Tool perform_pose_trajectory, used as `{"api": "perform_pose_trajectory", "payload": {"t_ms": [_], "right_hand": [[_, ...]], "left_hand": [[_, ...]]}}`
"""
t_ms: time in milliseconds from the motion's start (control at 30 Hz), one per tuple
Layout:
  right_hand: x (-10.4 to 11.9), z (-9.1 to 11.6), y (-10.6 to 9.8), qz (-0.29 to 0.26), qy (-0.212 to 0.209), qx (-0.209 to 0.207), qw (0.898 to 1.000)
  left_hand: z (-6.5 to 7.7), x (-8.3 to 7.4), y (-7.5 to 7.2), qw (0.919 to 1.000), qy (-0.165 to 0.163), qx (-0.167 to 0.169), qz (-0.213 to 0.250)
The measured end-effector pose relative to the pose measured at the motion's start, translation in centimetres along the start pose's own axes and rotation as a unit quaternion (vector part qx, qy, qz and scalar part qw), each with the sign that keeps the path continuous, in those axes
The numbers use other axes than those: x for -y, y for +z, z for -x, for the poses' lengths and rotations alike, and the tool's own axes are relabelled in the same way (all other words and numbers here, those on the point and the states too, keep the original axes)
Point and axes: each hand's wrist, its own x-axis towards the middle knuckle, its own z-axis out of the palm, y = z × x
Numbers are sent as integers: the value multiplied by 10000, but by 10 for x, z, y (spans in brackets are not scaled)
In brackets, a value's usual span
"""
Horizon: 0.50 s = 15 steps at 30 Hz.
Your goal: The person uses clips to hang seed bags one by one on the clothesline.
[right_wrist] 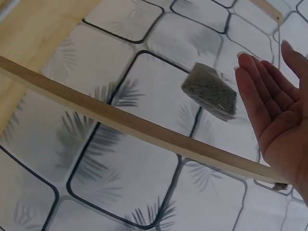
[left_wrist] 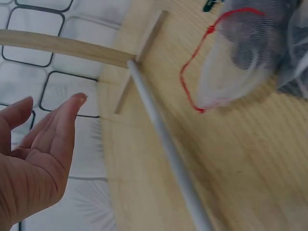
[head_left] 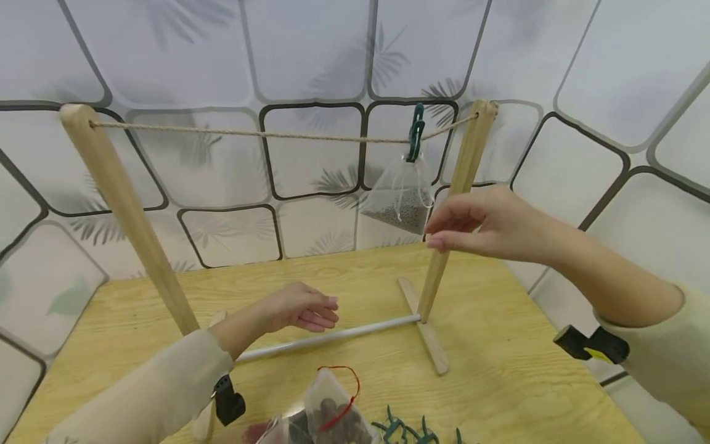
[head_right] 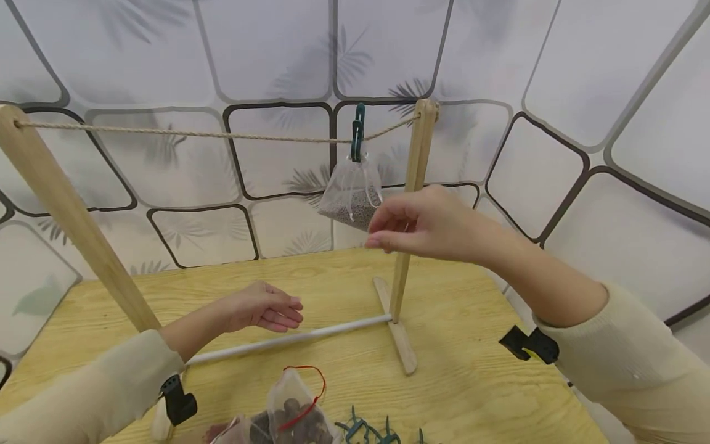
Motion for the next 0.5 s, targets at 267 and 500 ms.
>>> {"api": "perform_pose_trajectory", "payload": {"t_ms": [267, 500], "right_hand": [[-18, 33, 50, -697, 1270, 1118, 9831], [-31, 69, 101, -1407, 2405, 1991, 9396]], "left_hand": [[2, 27, -10, 9984, -487, 293, -22], [5, 53, -18, 9956, -877, 319, -63]]}}
